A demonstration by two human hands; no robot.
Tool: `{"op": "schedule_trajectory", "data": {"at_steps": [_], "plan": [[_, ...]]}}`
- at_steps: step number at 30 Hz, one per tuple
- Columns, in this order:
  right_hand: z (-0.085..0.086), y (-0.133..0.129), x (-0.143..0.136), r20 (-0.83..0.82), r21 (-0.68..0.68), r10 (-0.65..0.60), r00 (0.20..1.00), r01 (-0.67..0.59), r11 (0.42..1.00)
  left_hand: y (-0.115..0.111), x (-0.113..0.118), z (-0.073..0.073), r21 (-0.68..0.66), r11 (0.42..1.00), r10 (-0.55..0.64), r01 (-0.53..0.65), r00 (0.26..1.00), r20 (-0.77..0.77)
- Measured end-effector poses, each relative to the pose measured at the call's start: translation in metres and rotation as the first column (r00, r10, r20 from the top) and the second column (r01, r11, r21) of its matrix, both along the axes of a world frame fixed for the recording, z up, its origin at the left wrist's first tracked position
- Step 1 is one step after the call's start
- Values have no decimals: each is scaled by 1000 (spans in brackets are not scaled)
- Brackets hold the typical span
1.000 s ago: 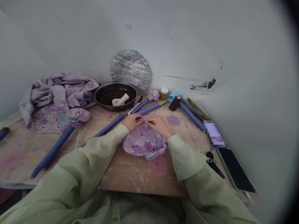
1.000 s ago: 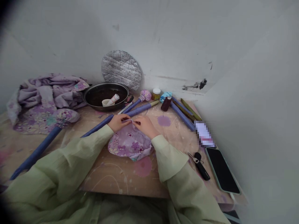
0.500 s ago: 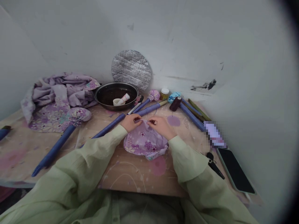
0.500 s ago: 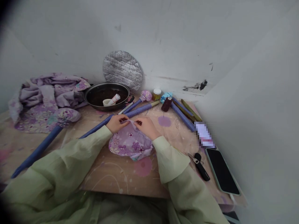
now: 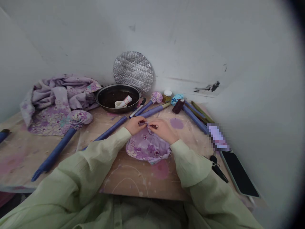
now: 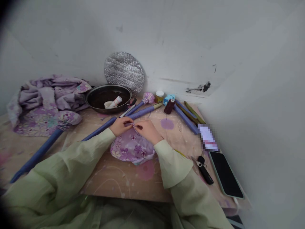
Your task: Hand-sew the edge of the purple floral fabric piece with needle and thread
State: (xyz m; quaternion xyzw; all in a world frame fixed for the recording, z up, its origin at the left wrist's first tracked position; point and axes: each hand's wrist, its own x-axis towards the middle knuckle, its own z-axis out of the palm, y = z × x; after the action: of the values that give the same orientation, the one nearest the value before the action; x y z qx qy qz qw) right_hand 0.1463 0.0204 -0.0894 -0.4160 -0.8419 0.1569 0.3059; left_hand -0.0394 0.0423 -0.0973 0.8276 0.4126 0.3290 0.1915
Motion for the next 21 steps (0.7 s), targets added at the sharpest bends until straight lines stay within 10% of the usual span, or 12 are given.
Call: {"op": "schedule_trajectory", "data": {"at_steps": [21], "plan": [[6, -3, 2, 43, 21, 28, 999, -29, 999, -4, -3, 2, -21, 990, -140, 141, 989, 53]]}}
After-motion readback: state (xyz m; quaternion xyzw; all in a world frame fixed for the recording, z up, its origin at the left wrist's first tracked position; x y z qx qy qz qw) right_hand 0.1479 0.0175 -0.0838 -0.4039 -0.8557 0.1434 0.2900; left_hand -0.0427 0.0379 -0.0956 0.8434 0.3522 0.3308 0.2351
